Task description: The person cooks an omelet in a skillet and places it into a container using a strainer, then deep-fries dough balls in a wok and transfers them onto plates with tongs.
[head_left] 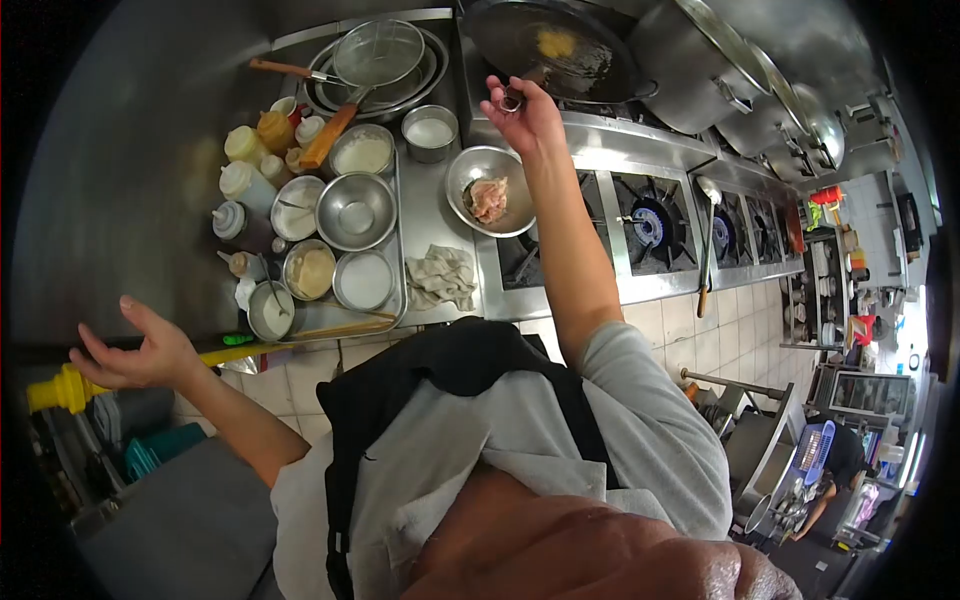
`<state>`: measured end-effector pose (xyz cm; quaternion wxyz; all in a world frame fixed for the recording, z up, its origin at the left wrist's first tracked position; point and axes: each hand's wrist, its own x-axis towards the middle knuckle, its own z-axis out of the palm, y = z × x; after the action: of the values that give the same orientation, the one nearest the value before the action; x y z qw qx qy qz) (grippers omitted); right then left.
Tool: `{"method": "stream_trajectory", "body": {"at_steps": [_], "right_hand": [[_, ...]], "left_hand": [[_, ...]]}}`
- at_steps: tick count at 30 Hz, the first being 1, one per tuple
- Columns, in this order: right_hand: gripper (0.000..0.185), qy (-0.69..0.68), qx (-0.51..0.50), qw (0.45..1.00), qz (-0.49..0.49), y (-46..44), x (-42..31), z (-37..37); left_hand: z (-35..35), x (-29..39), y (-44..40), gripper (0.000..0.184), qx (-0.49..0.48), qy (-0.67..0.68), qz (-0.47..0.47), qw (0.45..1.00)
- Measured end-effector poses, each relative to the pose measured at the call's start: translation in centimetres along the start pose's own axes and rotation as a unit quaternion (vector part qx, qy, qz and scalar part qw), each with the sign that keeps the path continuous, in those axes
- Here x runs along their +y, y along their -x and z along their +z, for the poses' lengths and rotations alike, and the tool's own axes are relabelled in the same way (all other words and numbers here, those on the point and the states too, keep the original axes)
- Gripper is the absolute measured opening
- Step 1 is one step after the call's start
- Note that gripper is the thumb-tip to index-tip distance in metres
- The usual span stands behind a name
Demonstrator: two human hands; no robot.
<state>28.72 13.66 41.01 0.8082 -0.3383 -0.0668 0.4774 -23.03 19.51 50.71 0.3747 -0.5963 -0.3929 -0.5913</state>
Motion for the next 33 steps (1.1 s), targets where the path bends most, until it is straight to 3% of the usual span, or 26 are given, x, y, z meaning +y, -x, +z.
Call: {"method": "stream_trajectory", "body": {"at_steps": [3,6,7,8,11,21,29,33], "right_hand": [[0.008,0.019,0.055,0.998,0.018,-0.6,-1.3,-0.9],[0.007,0.109,0.051,0.992,0.022,0.4,-3.7,-4.2],[0.008,0.16,0.087,0.983,0.024,2.0,-4.7,-3.5],[0.006,0.154,0.047,0.986,0.045,1.7,-5.5,-5.5],[0.008,0.192,0.06,0.979,0.036,3.7,-7.1,-6.1],[0.019,0.269,0.082,0.96,0.006,5.9,-9.6,-7.5],[0.017,0.309,0.101,0.946,-0.012,6.4,-10.6,-7.7],[0.021,0.427,0.116,0.897,0.0,7.3,-11.4,-6.4]], "left_hand": [[0.8,0.0,0.9,0.058,-0.003,-0.051,-0.061,0.997],[1.7,-0.3,1.8,0.061,-0.052,-0.029,-0.136,0.989],[2.1,-0.6,2.2,0.06,-0.059,-0.043,-0.126,0.989],[2.4,-0.9,2.4,0.059,-0.068,-0.056,-0.115,0.99],[3.4,-1.1,2.6,0.055,-0.078,-0.135,-0.083,0.984],[4.0,-2.4,3.3,0.048,-0.063,-0.124,-0.058,0.989],[4.0,-2.5,3.4,0.048,-0.059,-0.104,-0.05,0.992],[3.9,-2.4,3.4,0.046,-0.073,-0.117,-0.053,0.989]]}}
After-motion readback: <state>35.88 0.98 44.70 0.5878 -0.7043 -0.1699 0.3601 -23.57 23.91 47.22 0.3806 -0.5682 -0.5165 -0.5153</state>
